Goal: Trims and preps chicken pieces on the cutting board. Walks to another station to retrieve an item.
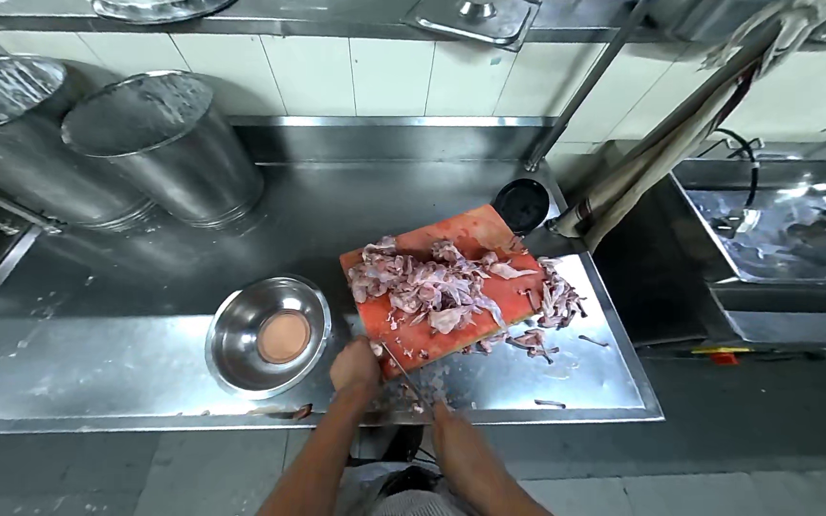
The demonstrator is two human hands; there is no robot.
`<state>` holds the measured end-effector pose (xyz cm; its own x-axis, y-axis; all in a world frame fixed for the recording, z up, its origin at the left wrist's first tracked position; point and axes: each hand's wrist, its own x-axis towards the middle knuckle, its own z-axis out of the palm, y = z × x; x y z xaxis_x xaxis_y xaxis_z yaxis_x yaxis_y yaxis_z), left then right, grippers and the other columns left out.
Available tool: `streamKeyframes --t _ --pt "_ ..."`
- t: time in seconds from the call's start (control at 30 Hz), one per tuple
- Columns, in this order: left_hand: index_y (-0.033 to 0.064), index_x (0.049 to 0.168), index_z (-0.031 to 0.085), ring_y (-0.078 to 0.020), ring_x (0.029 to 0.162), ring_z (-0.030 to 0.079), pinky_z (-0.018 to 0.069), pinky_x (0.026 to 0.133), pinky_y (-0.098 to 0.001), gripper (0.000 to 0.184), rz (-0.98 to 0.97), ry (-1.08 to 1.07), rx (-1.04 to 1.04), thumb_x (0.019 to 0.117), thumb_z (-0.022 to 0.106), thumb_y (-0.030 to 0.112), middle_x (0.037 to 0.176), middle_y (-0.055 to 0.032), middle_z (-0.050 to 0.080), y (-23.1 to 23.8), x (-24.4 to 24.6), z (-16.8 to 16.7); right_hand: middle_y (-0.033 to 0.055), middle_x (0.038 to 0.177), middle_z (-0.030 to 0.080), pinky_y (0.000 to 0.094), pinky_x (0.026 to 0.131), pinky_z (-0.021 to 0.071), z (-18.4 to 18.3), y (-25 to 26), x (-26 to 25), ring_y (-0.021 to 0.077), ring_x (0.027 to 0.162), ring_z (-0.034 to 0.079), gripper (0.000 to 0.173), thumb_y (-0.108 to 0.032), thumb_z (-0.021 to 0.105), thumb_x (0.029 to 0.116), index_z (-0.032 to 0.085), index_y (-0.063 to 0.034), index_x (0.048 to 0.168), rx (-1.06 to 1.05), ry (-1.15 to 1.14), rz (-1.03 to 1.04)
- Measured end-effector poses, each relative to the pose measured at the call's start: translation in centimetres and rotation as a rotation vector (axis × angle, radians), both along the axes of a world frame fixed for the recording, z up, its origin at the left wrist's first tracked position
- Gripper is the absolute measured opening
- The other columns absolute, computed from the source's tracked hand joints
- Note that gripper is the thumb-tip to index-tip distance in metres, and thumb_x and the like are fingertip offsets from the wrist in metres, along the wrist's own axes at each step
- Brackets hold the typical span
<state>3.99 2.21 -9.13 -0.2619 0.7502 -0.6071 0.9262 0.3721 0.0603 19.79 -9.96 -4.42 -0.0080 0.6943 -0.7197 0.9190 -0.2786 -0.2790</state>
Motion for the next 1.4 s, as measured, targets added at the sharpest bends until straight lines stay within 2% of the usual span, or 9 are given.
streamKeyframes --t 0.23,0.5,0.7,0.83,0.9,1.0,1.1,1.27,1.4 --pt "0.0174 0.128 0.064 -0.0324 0.11 0.07 0.0578 0.087 -0.0564 0.035 -0.076 -0.011 0.025 0.0933 0.061 0.025 0.12 -0.0111 0.072 -1.4 0.0 0.0 0.0178 0.107 0.071 0.0562 0.083 0.0588 -1.7 5.5 -3.7 0.0374 0.1 0.072 0.034 -0.024 0.045 0.1048 0.051 -0.0088 0.135 0.121 0.035 0.034" --pt "0.0176 0.133 0.061 -0.0322 0.114 0.069 0.0566 0.092 -0.0566 0.042 -0.017 -0.163 0.077 0.0928 0.064 0.03 0.123 -0.0121 0.071 -0.4 -2.4 -1.2 0.0198 0.105 0.072 0.058 0.082 0.058 -2.0 -1.5 2.1 0.0394 0.099 0.072 0.039 -0.031 0.039 0.1079 0.051 -0.0096 0.138 0.004 -0.029 -0.022" --pt "0.0111 0.131 0.062 -0.0294 0.104 0.071 0.0566 0.092 -0.0548 0.055 0.039 -0.452 0.345 0.0828 0.075 0.035 0.113 -0.0124 0.072 -3.8 -5.3 0.1 0.0179 0.1 0.072 0.0556 0.08 0.0585 -1.2 1.2 1.8 0.0379 0.094 0.073 0.039 -0.034 0.037 0.1086 0.05 -0.01 0.135 0.093 -0.093 -0.002" --pt "0.0015 0.137 0.05 -0.0225 0.107 0.066 0.0553 0.097 -0.0433 0.086 0.075 -0.769 0.411 0.0719 0.085 0.046 0.118 -0.0139 0.066 -4.7 -5.8 0.7 0.0201 0.121 0.067 0.055 0.077 0.059 0.1 4.1 0.4 0.0386 0.096 0.072 0.046 -0.039 0.041 0.1071 0.053 -0.0079 0.138 0.276 -0.149 0.085" --pt "-0.0007 0.133 0.05 -0.018 0.098 0.067 0.0577 0.089 -0.0381 0.08 0.143 -0.933 0.454 0.0759 0.082 0.045 0.109 -0.0116 0.066 -4.9 -5.6 0.7 0.0236 0.129 0.062 0.0569 0.08 0.0582 -0.8 6.2 -0.5 0.0422 0.104 0.069 0.043 -0.033 0.05 0.1042 0.056 -0.0061 0.137 0.401 -0.157 0.099" --pt "-0.0007 0.128 0.05 -0.0152 0.09 0.065 0.0569 0.082 -0.0348 0.059 0.254 -1.104 0.51 0.0877 0.073 0.036 0.101 -0.0091 0.063 -5.0 -5.3 0.7 0.0255 0.15 0.048 0.0655 0.101 0.046 -1.6 9.2 -1.2 0.0473 0.135 0.049 0.047 -0.021 0.056 0.1005 0.054 -0.0051 0.144 0.475 -0.114 0.108" --pt "-0.0014 0.126 0.049 -0.0133 0.087 0.064 0.0571 0.08 -0.0322 0.052 0.263 -1.113 0.632 0.0919 0.069 0.032 0.099 -0.0084 0.063 -5.2 -4.4 1.6 0.0196 0.146 0.055 0.057 0.113 0.0418 0.0 9.6 -1.7 0.0389 0.141 0.047 0.042 -0.03 0.053 0.102 0.064 -0.0063 0.135 0.595 0.158 0.123" --pt "-0.0071 0.133 0.043 -0.0191 0.111 0.062 0.0534 0.1 -0.0379 0.055 0.35 -1.224 0.76 0.0994 0.054 0.035 0.119 -0.0172 0.059 -5.7 -1.9 3.6 0.0137 0.128 0.064 0.0368 0.103 0.0533 0.5 7.8 -4.1 0.0172 0.117 0.063 0.039 -0.023 0.039 0.1087 0.059 0.0006 0.132 0.347 1.054 -0.188" --pt "-0.0044 0.134 0.042 -0.0178 0.106 0.063 0.0555 0.093 -0.0377 0.057 0.382 -1.211 0.68 0.1032 0.043 0.044 0.117 -0.0166 0.059 -5.2 -0.9 3.7 0.0127 0.13 0.062 0.0379 0.097 0.0561 1.3 7.5 -3.3 0.0167 0.115 0.064 0.04 -0.026 0.039 0.1102 0.052 -0.0013 0.139 0.175 1.142 -0.294"
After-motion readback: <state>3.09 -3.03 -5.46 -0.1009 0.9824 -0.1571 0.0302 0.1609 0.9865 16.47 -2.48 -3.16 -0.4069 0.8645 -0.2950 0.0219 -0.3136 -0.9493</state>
